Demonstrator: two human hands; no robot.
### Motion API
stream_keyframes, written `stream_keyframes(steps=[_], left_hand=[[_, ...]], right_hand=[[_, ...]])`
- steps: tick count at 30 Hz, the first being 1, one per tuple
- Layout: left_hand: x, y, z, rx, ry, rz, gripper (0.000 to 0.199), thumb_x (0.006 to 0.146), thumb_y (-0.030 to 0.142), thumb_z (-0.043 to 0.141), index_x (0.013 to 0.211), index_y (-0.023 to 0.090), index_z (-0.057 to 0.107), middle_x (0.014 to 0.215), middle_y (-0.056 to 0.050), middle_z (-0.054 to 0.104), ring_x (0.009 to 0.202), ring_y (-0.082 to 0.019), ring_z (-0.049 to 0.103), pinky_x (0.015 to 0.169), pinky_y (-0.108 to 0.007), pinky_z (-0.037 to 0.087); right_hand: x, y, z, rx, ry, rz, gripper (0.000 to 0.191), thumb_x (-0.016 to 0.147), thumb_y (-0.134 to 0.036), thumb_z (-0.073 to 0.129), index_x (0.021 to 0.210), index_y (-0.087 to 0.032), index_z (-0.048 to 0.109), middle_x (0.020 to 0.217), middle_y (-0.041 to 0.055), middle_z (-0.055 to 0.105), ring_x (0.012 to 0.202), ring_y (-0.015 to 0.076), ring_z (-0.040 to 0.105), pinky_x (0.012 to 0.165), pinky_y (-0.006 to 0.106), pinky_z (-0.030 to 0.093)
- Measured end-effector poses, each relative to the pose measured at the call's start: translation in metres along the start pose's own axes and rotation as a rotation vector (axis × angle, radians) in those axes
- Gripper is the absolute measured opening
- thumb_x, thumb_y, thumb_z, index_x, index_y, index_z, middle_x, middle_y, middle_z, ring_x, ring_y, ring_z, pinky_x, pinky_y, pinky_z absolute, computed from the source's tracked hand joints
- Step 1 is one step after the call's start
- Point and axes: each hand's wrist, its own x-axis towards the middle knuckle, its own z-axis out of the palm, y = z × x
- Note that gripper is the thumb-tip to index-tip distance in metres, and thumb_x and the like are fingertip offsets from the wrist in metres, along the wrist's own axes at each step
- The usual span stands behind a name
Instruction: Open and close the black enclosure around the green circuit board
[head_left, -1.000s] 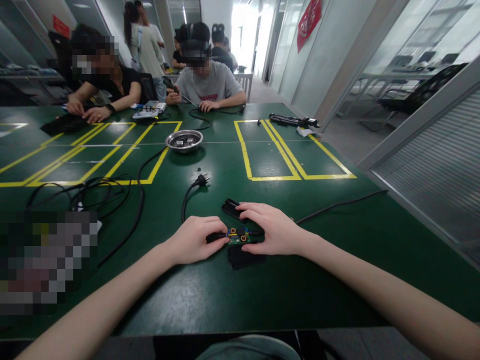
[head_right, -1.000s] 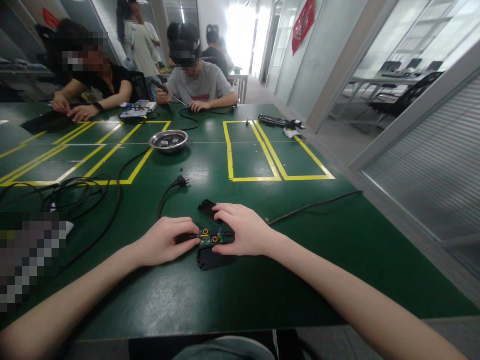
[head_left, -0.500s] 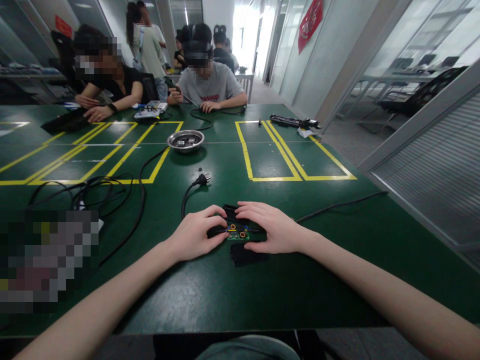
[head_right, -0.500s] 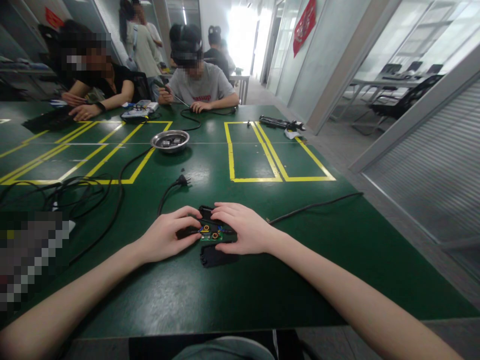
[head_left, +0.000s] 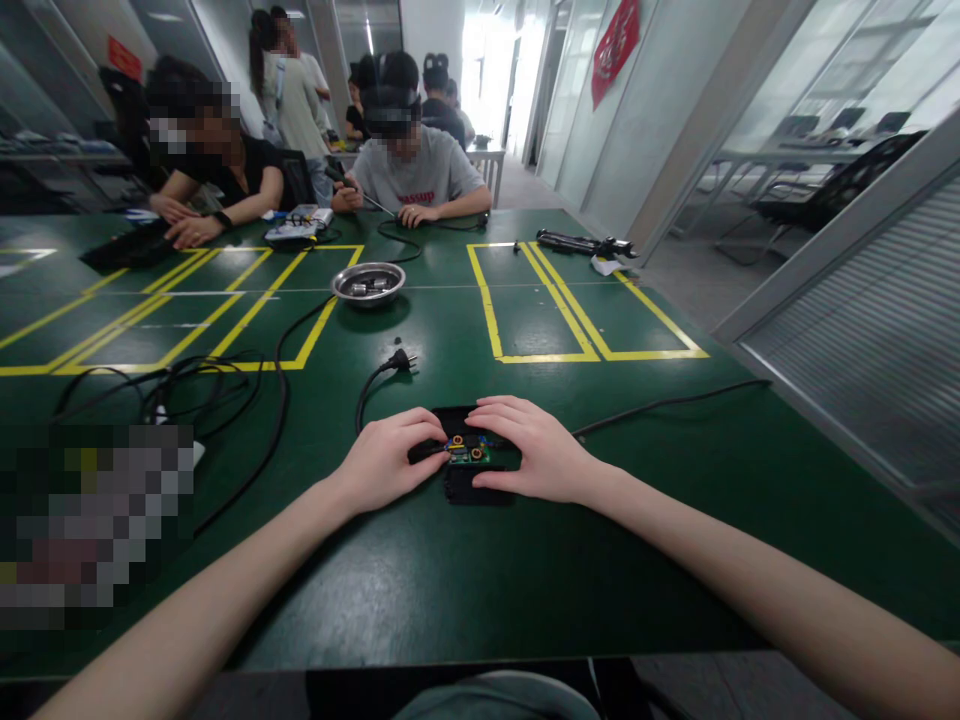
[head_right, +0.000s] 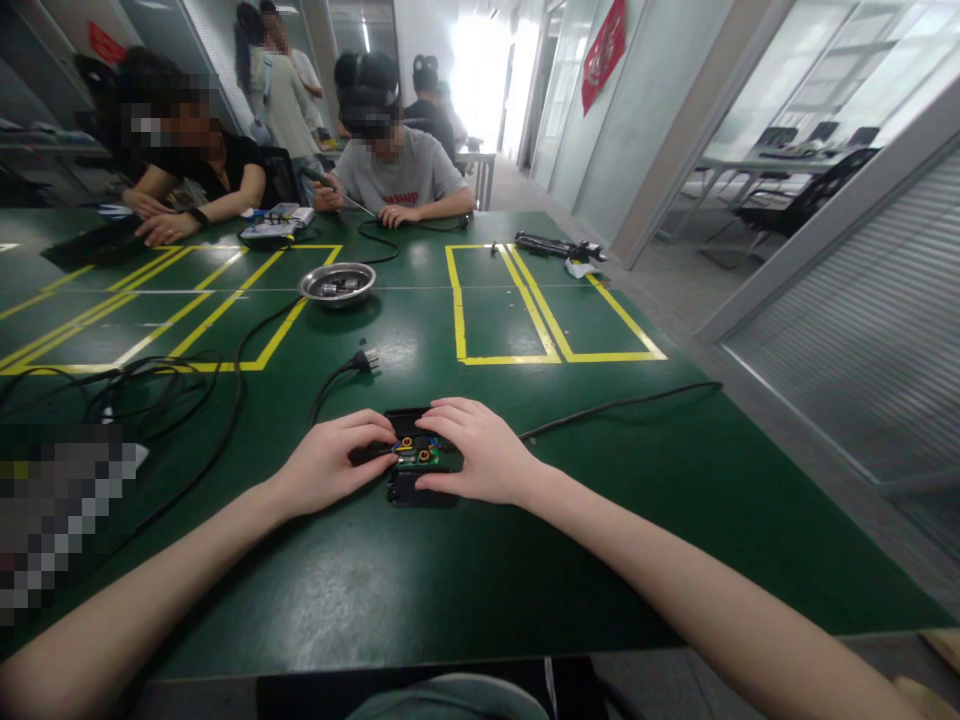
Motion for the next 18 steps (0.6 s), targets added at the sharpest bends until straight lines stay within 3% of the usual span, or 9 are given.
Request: stream_keyframes(steps=[7, 12, 18], left_hand=[[0.002, -0.003, 0.001, 0.054, 0.001, -0.046, 0.021, 0.093, 0.029, 0.067, 0.110, 0.021, 0.076, 0.119, -0.006, 0.075, 0.104, -0.022, 0.074, 0.095, -0.034, 0.060], [0.002, -0.002, 0.000, 0.060, -0.017, -0.053, 0.024, 0.094, 0.029, 0.067, 0.114, 0.020, 0.076, 0.124, -0.008, 0.075, 0.109, -0.024, 0.074, 0.098, -0.037, 0.060], [0.001, -0.005, 0.001, 0.063, -0.019, -0.052, 0.028, 0.093, 0.030, 0.068, 0.118, 0.019, 0.076, 0.127, -0.009, 0.075, 0.116, -0.026, 0.072, 0.104, -0.041, 0.058]], right_hand=[[0.003, -0.001, 0.005, -0.012, 0.064, 0.012, 0.070, 0.075, -0.057, 0.087, 0.130, -0.020, 0.064, 0.133, 0.0170, 0.068, 0.127, 0.0355, 0.063, 0.109, 0.057, 0.052], [-0.001, -0.001, -0.005, 0.058, 0.036, 0.009, 0.055, 0.081, -0.052, 0.083, 0.123, -0.021, 0.063, 0.135, 0.0173, 0.065, 0.126, 0.0336, 0.062, 0.106, 0.054, 0.052], [-0.005, 0.001, -0.009, 0.070, -0.010, 0.069, 0.053, 0.075, -0.046, 0.087, 0.112, -0.022, 0.057, 0.139, 0.0182, 0.057, 0.130, 0.0345, 0.058, 0.106, 0.052, 0.052]])
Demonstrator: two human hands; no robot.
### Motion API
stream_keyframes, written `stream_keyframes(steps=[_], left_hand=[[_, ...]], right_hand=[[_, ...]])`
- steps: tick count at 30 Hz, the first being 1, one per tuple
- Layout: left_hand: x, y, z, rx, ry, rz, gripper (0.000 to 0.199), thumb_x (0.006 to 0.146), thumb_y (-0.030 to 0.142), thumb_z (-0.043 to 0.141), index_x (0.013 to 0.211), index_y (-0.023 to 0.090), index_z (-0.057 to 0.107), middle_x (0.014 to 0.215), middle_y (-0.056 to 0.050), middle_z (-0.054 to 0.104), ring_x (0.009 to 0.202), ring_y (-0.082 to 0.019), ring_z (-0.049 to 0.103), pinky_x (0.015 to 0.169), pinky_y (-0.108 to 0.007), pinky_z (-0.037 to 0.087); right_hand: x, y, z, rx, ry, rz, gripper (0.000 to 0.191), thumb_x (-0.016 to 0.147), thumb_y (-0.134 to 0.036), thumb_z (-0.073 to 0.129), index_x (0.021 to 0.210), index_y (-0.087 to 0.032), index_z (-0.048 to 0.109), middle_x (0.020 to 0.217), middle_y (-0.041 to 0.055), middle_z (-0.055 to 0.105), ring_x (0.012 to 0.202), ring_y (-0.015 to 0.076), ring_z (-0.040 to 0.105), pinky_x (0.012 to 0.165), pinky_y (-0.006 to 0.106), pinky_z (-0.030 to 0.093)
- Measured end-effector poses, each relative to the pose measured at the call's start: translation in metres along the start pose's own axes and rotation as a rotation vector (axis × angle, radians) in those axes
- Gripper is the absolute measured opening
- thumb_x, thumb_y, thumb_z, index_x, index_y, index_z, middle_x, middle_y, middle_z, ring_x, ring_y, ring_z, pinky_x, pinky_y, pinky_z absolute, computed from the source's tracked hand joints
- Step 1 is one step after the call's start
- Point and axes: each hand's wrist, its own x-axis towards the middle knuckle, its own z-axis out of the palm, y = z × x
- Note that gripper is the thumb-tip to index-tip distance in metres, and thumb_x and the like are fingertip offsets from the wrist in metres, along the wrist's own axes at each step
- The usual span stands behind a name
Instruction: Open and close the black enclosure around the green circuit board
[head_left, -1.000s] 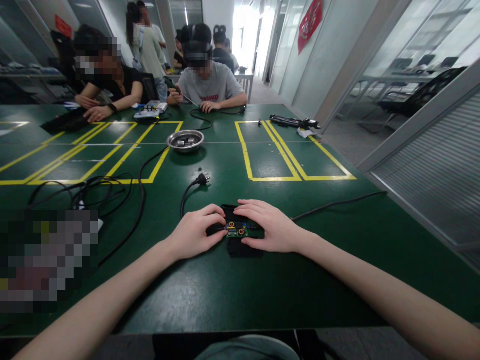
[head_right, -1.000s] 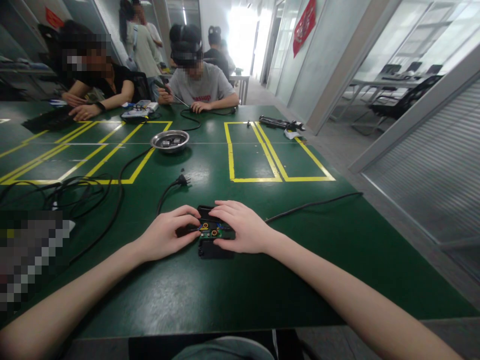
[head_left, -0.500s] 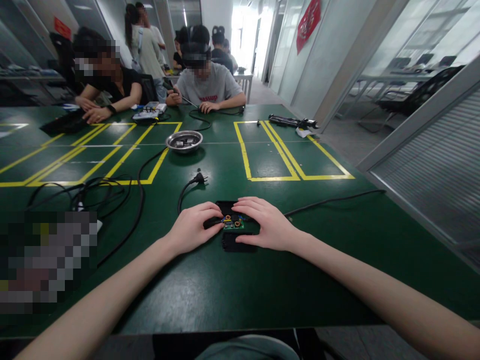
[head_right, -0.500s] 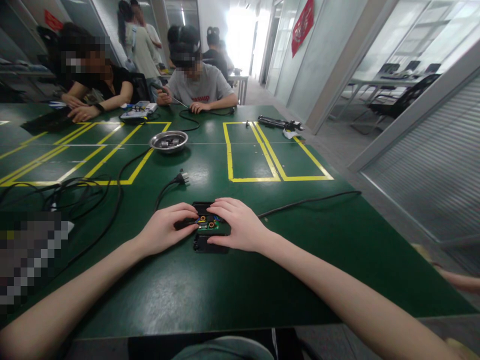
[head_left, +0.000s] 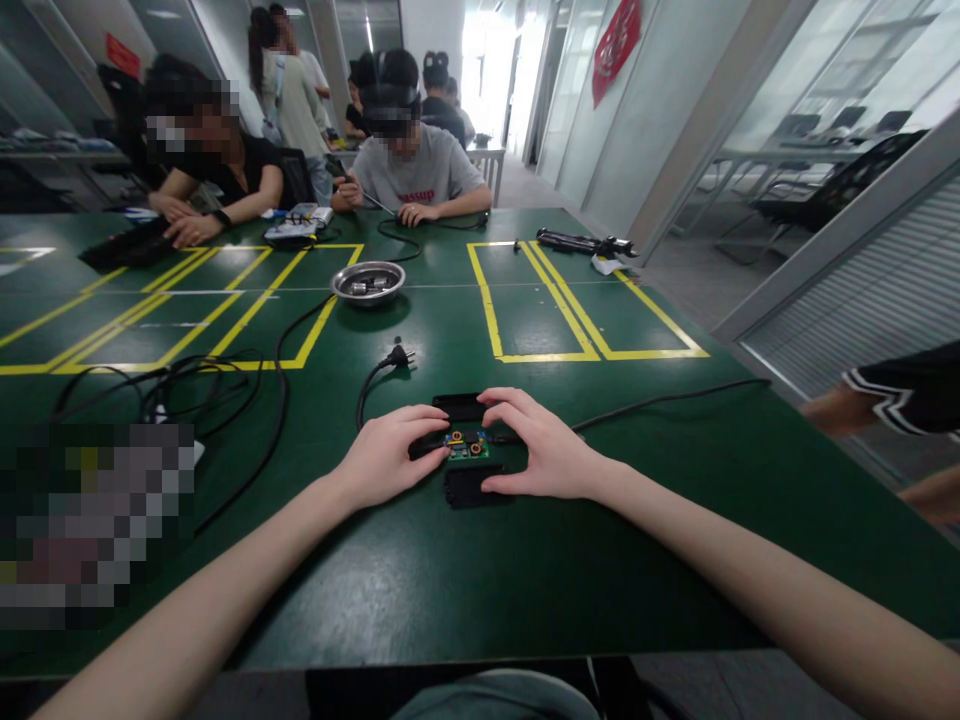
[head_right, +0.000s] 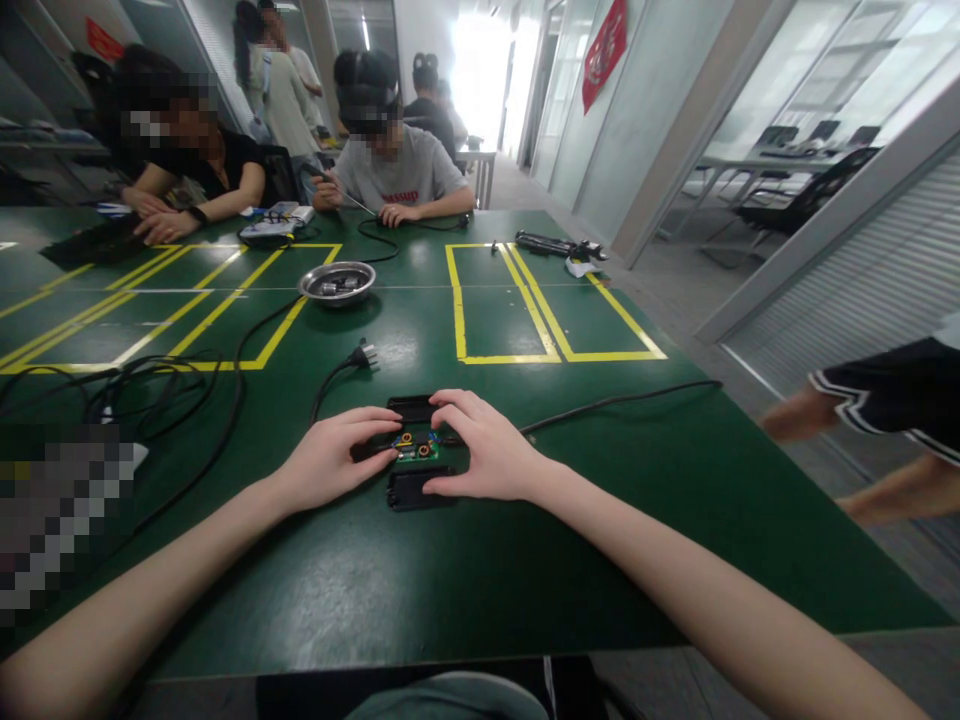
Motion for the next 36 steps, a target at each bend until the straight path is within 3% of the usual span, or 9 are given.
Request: stream_keyframes(steps=[6, 11, 15, 17, 20, 23, 28, 32, 36], left_hand=[[0.000, -0.001, 0.002, 0.006, 0.000, 0.026, 0.028, 0.095, 0.030, 0.066, 0.118, 0.018, 0.076, 0.126, -0.010, 0.076, 0.116, -0.025, 0.072, 0.105, -0.042, 0.058], [-0.001, -0.001, 0.004, 0.002, 0.032, 0.026, 0.027, 0.095, 0.030, 0.066, 0.118, 0.021, 0.075, 0.127, -0.009, 0.075, 0.116, -0.025, 0.071, 0.104, -0.042, 0.058], [-0.002, 0.001, 0.002, -0.053, 0.094, 0.003, 0.030, 0.093, 0.030, 0.068, 0.122, 0.022, 0.072, 0.136, -0.010, 0.067, 0.090, -0.019, 0.072, 0.087, -0.036, 0.062], [-0.002, 0.003, 0.001, -0.088, 0.109, -0.015, 0.024, 0.092, 0.030, 0.069, 0.114, 0.021, 0.073, 0.128, -0.009, 0.067, 0.074, -0.014, 0.067, 0.073, -0.031, 0.060], [0.000, 0.004, -0.001, -0.108, 0.110, -0.018, 0.013, 0.091, 0.028, 0.070, 0.099, 0.019, 0.074, 0.103, -0.005, 0.072, 0.071, -0.013, 0.063, 0.067, -0.026, 0.055], [0.000, 0.006, -0.003, -0.118, 0.093, -0.023, 0.013, 0.093, 0.028, 0.067, 0.089, 0.018, 0.073, 0.081, -0.002, 0.071, 0.070, -0.015, 0.064, 0.065, -0.024, 0.051], [-0.004, 0.013, -0.014, -0.208, 0.037, -0.028, 0.021, 0.092, 0.034, 0.067, 0.084, 0.015, 0.072, 0.072, -0.001, 0.071, 0.062, -0.013, 0.063, 0.059, -0.021, 0.047], [-0.007, 0.017, -0.020, -0.304, -0.137, 0.063, 0.016, 0.089, 0.027, 0.062, 0.083, 0.015, 0.070, 0.064, 0.001, 0.064, 0.053, -0.009, 0.054, 0.052, -0.018, 0.041], [-0.007, 0.016, -0.018, -0.293, -0.176, 0.068, 0.014, 0.085, 0.021, 0.057, 0.077, 0.016, 0.066, 0.059, 0.003, 0.057, 0.050, -0.008, 0.049, 0.049, -0.017, 0.037]], right_hand=[[0.004, -0.002, 0.012, -0.041, 0.069, 0.030, 0.046, 0.077, -0.037, 0.085, 0.106, -0.023, 0.052, 0.134, 0.0178, 0.060, 0.124, 0.0342, 0.060, 0.103, 0.054, 0.053], [0.005, -0.004, 0.012, -0.061, 0.106, 0.070, 0.046, 0.076, -0.040, 0.085, 0.104, -0.024, 0.052, 0.133, 0.0176, 0.060, 0.124, 0.0357, 0.059, 0.103, 0.056, 0.052], [0.000, 0.000, -0.001, -0.023, 0.072, 0.034, 0.027, 0.087, -0.032, 0.074, 0.105, -0.023, 0.056, 0.128, 0.0152, 0.062, 0.119, 0.0310, 0.061, 0.099, 0.049, 0.054], [-0.002, 0.006, -0.008, -0.036, 0.020, -0.001, 0.017, 0.089, -0.026, 0.069, 0.101, -0.022, 0.059, 0.119, 0.0129, 0.065, 0.111, 0.0286, 0.062, 0.094, 0.046, 0.055], [-0.003, 0.014, -0.013, -0.077, -0.042, -0.023, 0.002, 0.092, -0.023, 0.063, 0.093, -0.022, 0.063, 0.103, 0.0099, 0.068, 0.098, 0.0261, 0.063, 0.085, 0.042, 0.054], [-0.003, 0.016, -0.014, -0.081, -0.045, -0.009, 0.009, 0.095, -0.024, 0.059, 0.091, -0.020, 0.065, 0.092, 0.0084, 0.069, 0.086, 0.0233, 0.064, 0.076, 0.037, 0.053], [-0.009, 0.008, -0.020, 0.039, -0.046, -0.018, 0.009, 0.094, -0.025, 0.059, 0.090, -0.019, 0.064, 0.066, -0.0033, 0.062, 0.049, 0.0100, 0.052, 0.054, 0.023, 0.041], [-0.013, 0.002, -0.027, 0.071, -0.107, -0.104, 0.004, 0.087, -0.020, 0.059, 0.084, -0.020, 0.061, 0.059, -0.0059, 0.055, 0.048, 0.0086, 0.048, 0.052, 0.021, 0.036], [-0.012, 0.002, -0.025, 0.053, -0.165, -0.105, 0.003, 0.085, -0.021, 0.058, 0.082, -0.021, 0.060, 0.060, -0.0056, 0.056, 0.049, 0.0090, 0.048, 0.052, 0.021, 0.035]])
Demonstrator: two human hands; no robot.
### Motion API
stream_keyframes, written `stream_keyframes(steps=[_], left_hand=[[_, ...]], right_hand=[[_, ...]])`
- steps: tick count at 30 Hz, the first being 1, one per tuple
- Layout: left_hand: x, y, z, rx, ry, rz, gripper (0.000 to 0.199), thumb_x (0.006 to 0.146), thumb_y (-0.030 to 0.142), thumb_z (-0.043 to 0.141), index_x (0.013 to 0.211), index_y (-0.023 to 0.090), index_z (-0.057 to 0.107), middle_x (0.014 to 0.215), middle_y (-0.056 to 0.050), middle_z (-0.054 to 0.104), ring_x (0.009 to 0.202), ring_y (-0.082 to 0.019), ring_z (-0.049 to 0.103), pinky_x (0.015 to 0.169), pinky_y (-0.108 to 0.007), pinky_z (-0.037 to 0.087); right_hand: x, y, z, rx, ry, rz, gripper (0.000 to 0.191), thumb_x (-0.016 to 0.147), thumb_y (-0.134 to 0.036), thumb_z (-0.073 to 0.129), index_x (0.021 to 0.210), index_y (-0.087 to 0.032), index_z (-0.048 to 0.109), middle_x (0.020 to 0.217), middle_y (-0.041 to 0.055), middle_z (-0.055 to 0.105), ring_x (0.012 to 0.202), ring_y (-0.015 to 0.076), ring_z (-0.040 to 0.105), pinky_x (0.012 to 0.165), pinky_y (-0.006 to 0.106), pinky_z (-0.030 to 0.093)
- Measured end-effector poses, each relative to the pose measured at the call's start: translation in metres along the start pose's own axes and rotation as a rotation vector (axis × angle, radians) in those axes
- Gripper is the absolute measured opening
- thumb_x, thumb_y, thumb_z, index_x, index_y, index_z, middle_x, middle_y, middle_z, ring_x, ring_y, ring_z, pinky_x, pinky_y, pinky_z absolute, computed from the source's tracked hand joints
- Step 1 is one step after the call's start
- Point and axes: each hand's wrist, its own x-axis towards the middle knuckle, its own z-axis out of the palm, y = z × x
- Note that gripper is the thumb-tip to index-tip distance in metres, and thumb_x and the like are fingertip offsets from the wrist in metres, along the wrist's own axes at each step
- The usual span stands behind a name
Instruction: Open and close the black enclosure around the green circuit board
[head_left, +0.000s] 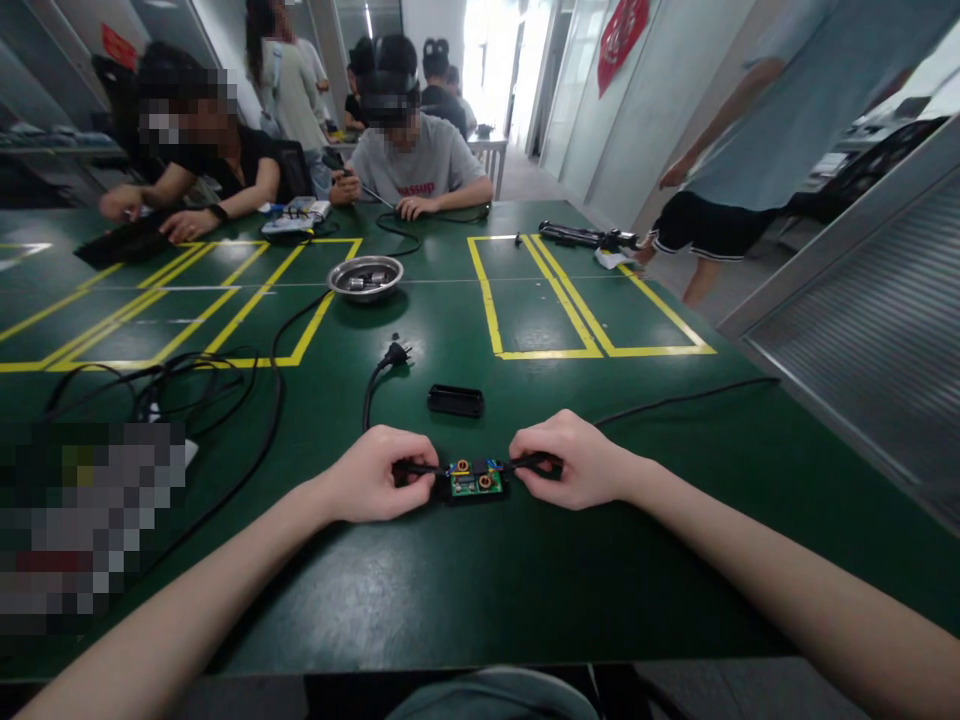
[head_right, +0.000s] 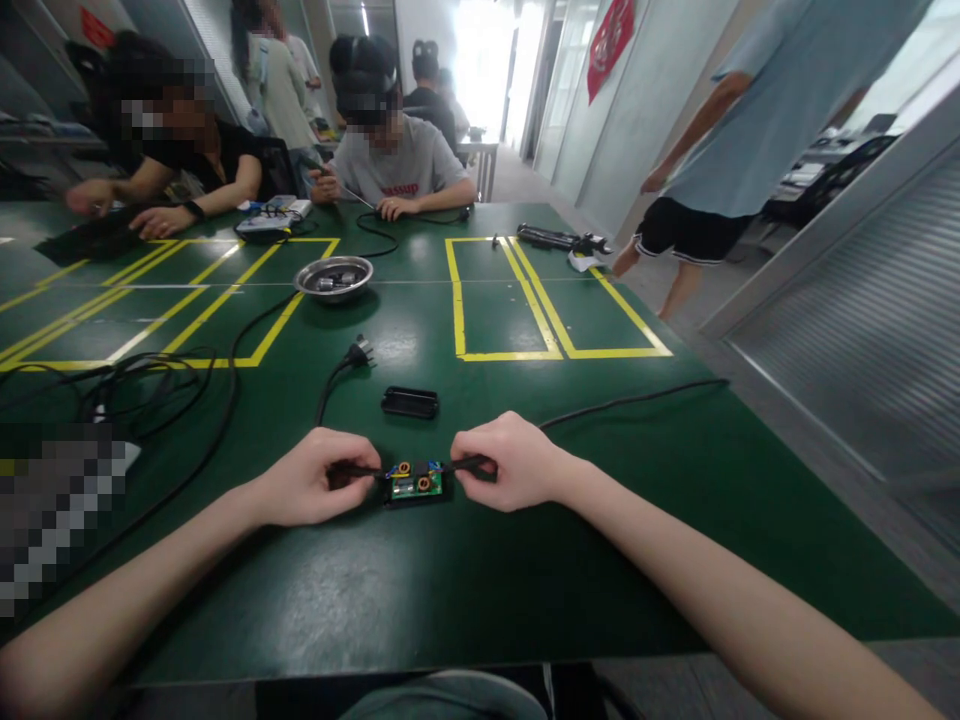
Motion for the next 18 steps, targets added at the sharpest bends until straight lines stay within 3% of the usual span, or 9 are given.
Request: stream_keyframes(steps=[7, 18], left_hand=[[0.0020, -0.0076, 0.0004, 0.152, 0.135, -0.114, 0.016, 0.087, 0.025, 0.058, 0.079, 0.017, 0.070, 0.064, 0.001, 0.064, 0.055, -0.011, 0.056, 0.054, -0.019, 0.040], [-0.0005, -0.0065, -0.0029, 0.124, 0.082, -0.046, 0.015, 0.086, 0.025, 0.058, 0.078, 0.017, 0.069, 0.059, 0.003, 0.059, 0.049, -0.009, 0.050, 0.050, -0.018, 0.037]], right_hand=[[0.0064, 0.0010, 0.0056, -0.157, 0.080, 0.109, 0.008, 0.090, -0.023, 0.057, 0.087, -0.020, 0.063, 0.064, -0.0023, 0.064, 0.052, 0.0113, 0.057, 0.055, 0.022, 0.038], [0.0037, -0.0045, 0.0044, -0.092, 0.083, 0.002, 0.008, 0.089, -0.021, 0.057, 0.083, -0.020, 0.062, 0.058, -0.0052, 0.059, 0.047, 0.0093, 0.054, 0.051, 0.021, 0.036]])
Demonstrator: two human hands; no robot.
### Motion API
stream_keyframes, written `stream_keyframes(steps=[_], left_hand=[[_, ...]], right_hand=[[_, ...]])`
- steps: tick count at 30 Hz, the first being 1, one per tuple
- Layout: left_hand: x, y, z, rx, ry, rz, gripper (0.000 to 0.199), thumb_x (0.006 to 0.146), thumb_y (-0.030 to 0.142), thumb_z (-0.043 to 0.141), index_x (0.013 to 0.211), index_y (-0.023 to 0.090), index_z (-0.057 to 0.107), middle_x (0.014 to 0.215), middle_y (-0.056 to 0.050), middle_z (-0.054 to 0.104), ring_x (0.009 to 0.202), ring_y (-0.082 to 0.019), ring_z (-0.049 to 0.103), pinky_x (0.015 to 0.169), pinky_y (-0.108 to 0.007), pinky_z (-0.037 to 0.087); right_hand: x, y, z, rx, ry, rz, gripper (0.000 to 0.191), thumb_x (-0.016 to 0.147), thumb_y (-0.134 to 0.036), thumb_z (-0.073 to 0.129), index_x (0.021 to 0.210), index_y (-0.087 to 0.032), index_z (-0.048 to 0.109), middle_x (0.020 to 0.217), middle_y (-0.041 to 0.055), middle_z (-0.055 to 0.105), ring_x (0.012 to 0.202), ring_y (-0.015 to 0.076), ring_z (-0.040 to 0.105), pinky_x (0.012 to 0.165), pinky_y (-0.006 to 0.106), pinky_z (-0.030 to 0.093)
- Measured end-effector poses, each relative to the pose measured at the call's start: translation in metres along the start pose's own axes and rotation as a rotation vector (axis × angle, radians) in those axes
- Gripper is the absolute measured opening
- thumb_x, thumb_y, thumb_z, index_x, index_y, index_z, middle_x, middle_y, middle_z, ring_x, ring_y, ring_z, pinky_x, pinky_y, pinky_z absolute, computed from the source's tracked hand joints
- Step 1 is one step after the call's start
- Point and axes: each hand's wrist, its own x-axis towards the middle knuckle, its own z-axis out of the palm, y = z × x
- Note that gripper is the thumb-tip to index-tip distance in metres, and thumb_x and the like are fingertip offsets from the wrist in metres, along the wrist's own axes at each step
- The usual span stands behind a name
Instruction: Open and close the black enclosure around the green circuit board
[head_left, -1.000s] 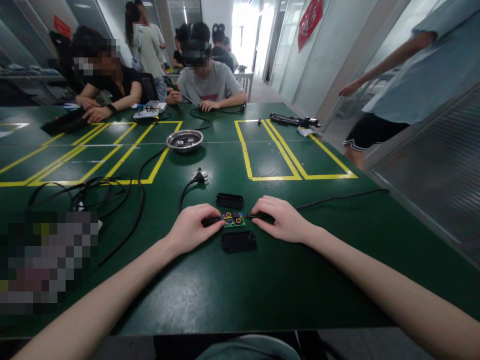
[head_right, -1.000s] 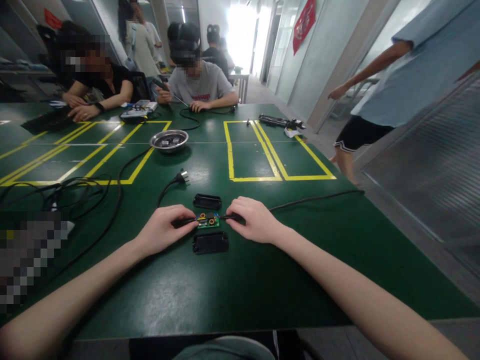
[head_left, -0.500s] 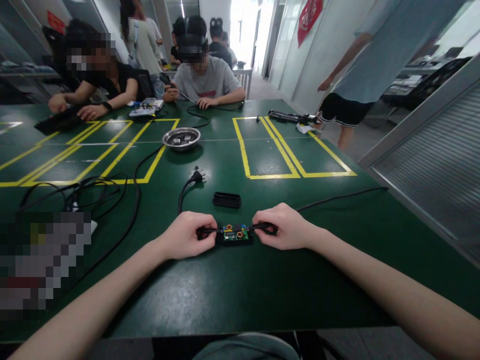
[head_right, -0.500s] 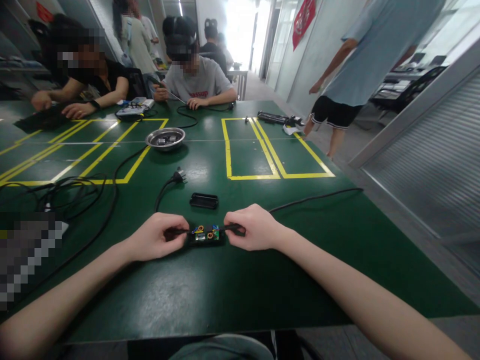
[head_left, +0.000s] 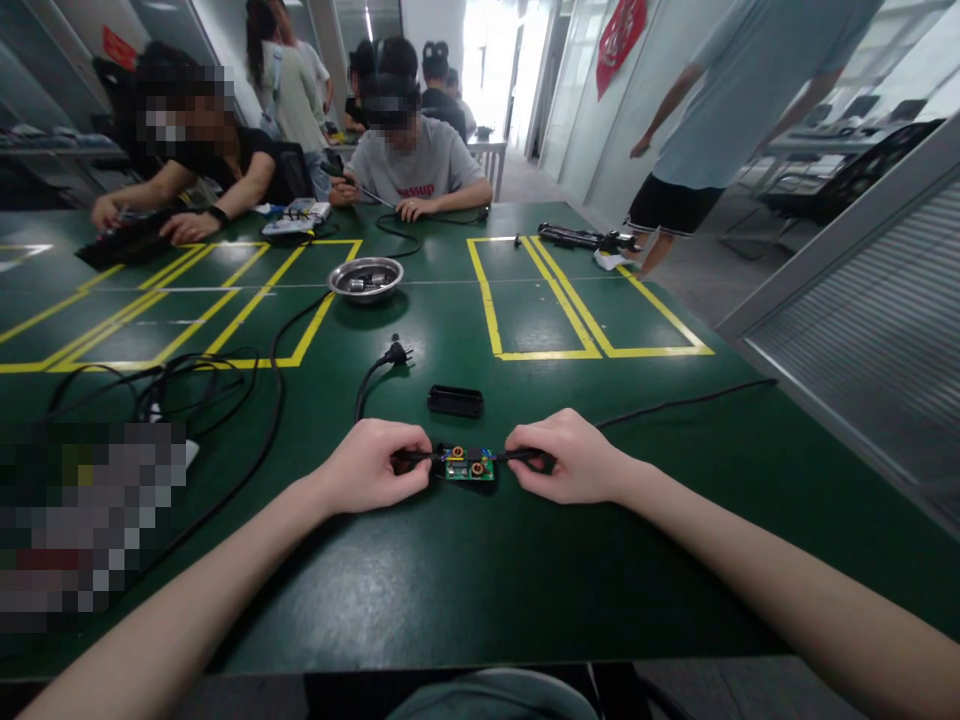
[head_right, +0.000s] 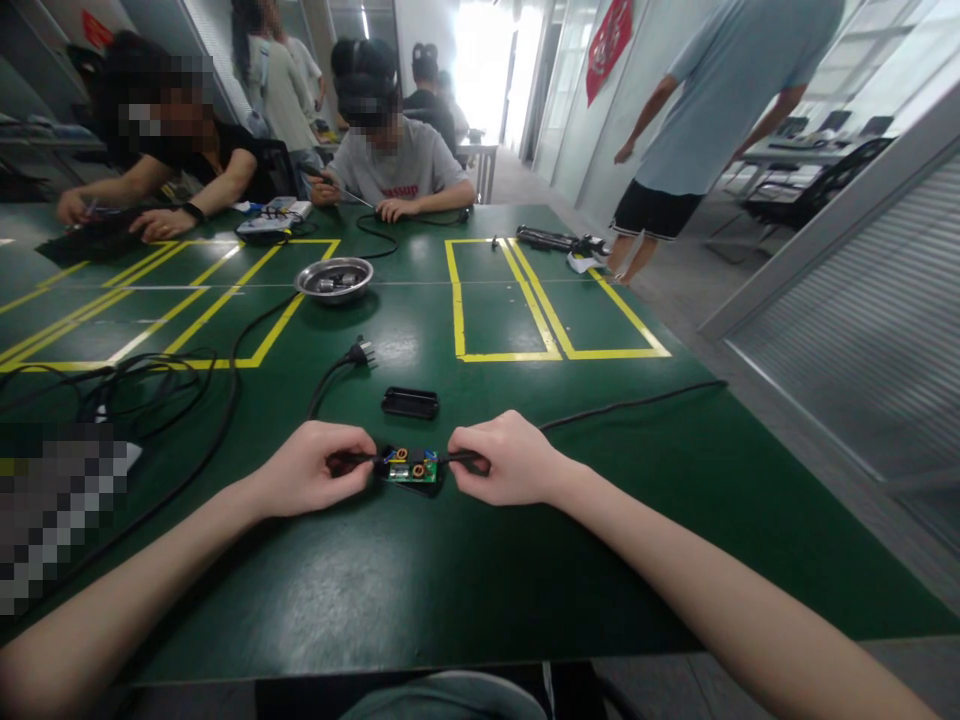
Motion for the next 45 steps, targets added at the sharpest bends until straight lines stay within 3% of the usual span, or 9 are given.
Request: stream_keyframes(steps=[10, 24, 34, 45], left_hand=[[0.0001, -0.0012, -0.0038, -0.045, -0.095, -0.002, 0.017, 0.084, 0.024, 0.057, 0.076, 0.015, 0.070, 0.057, 0.003, 0.056, 0.048, -0.008, 0.049, 0.051, -0.018, 0.035], [0.0020, -0.0047, -0.0007, 0.042, -0.020, -0.046, 0.018, 0.086, 0.027, 0.058, 0.077, 0.017, 0.070, 0.060, 0.002, 0.060, 0.051, -0.010, 0.051, 0.053, -0.020, 0.036], [0.0017, -0.0051, -0.0018, 0.051, -0.025, -0.054, 0.018, 0.085, 0.027, 0.058, 0.075, 0.017, 0.070, 0.060, 0.002, 0.061, 0.051, -0.011, 0.052, 0.054, -0.021, 0.036], [0.0014, -0.0042, -0.0013, 0.047, -0.006, -0.009, 0.012, 0.086, 0.024, 0.059, 0.081, 0.018, 0.068, 0.072, 0.001, 0.061, 0.061, -0.012, 0.055, 0.058, -0.022, 0.041]], right_hand=[[-0.0013, -0.0023, 0.0038, -0.010, -0.036, 0.003, 0.007, 0.087, -0.020, 0.058, 0.083, -0.020, 0.062, 0.060, -0.0047, 0.062, 0.049, 0.0091, 0.054, 0.053, 0.022, 0.033], [0.0017, 0.0014, 0.0059, -0.071, 0.021, 0.081, 0.011, 0.091, -0.024, 0.058, 0.084, -0.019, 0.065, 0.062, -0.0031, 0.065, 0.050, 0.0100, 0.058, 0.054, 0.022, 0.036], [0.0024, 0.0011, 0.0081, -0.081, -0.038, 0.108, 0.009, 0.091, -0.023, 0.060, 0.084, -0.020, 0.065, 0.063, -0.0032, 0.065, 0.052, 0.0109, 0.058, 0.056, 0.023, 0.034], [0.0057, 0.0013, 0.0074, -0.177, -0.062, 0.166, 0.031, 0.101, -0.026, 0.051, 0.074, -0.018, 0.063, 0.071, 0.0035, 0.068, 0.060, 0.0131, 0.058, 0.059, 0.024, 0.034]])
